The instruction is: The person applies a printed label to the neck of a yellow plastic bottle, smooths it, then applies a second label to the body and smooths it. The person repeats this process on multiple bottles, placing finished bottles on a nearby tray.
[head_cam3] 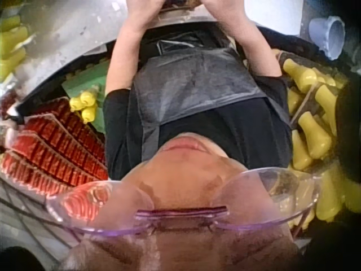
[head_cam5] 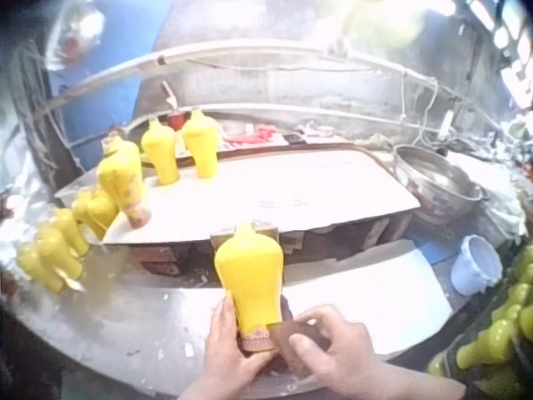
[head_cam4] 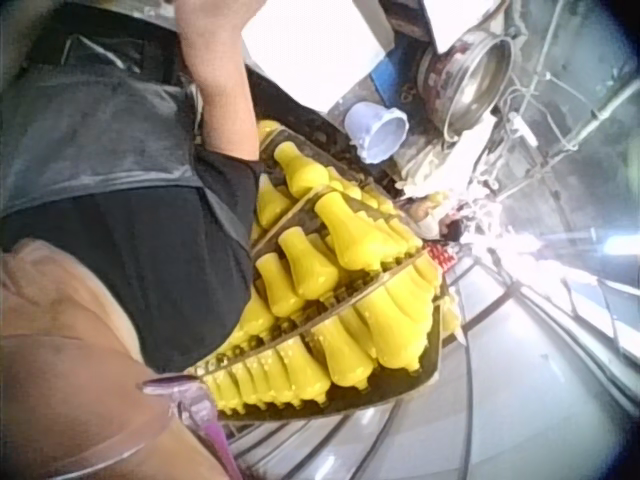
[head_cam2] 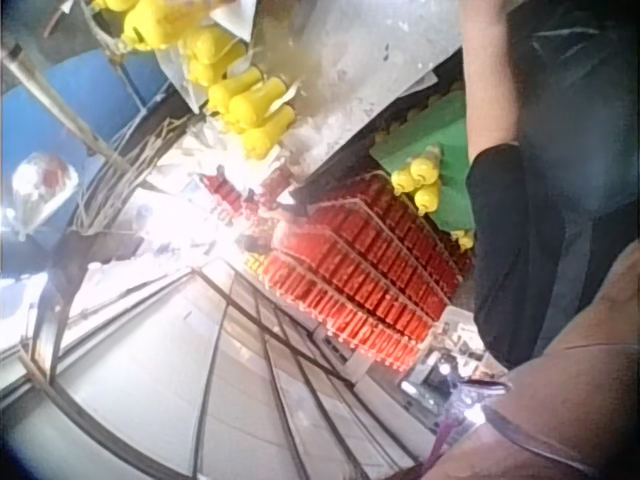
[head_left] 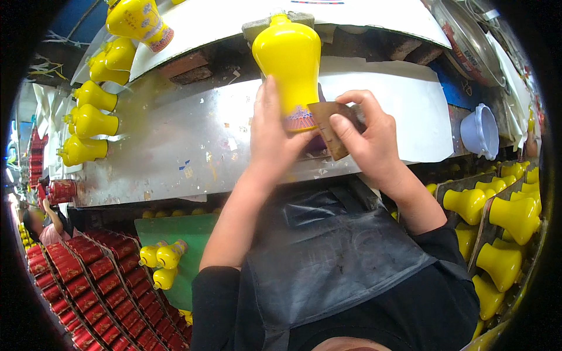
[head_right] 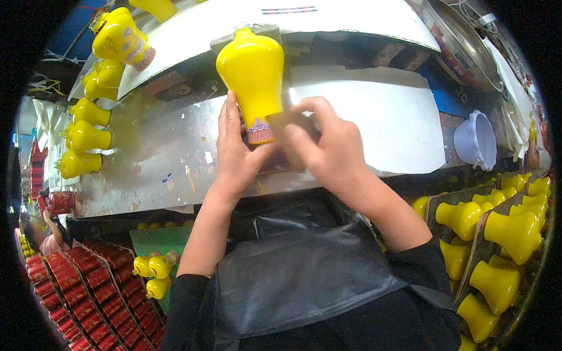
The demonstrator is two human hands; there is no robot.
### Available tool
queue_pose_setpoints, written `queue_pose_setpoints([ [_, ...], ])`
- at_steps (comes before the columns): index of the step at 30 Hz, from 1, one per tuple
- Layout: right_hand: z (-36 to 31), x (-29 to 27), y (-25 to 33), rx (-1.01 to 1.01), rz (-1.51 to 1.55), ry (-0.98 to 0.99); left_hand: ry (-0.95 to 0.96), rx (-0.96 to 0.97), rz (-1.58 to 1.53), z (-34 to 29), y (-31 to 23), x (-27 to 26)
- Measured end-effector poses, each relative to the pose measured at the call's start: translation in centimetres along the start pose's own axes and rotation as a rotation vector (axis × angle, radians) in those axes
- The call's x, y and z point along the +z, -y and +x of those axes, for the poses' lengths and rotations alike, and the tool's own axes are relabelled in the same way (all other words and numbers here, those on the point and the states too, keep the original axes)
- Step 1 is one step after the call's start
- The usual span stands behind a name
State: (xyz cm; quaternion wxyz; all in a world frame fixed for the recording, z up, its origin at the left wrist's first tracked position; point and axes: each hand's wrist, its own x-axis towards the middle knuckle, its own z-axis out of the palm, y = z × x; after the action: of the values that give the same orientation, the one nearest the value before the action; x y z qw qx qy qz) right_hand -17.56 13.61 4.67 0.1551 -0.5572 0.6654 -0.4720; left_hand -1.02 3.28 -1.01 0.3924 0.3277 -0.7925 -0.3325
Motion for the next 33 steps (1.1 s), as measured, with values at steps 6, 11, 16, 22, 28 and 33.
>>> queue_pose_setpoints([
  [6, -0.4, 0.6, -1.5, 0.112, -0.094, 0.1, 0.043, 0.016, 0.18, 0.1, -0.3, -0.6],
  [11, 0.9, -1.0, -1.8, 0.012, 0.037, 0.127, 0.094, -0.037, -0.076, -0.2, 0.7, -1.0],
  [16, 3.3, -1.4, -0.1, -0.284, -0.454, 0.357, 0.089, -0.12, -0.284, -0.2, 1.1, -0.4],
  [22, 5.8, -1.0, 0.5, -0.527, -0.312, 0.29, 0.071, -0.224, -0.315, -0.5, 0.8, 0.1],
  [28, 5.8, -1.5, 0.7, -0.512, -0.482, 0.164, 0.066, -0.09, -0.162, -0.3, 0.4, -0.3],
  [33, 4.9, -1.3, -0.4, -0.436, -0.283, 0.203, -0.002, 0.004, 0.136, -0.1, 0.1, 0.2],
])
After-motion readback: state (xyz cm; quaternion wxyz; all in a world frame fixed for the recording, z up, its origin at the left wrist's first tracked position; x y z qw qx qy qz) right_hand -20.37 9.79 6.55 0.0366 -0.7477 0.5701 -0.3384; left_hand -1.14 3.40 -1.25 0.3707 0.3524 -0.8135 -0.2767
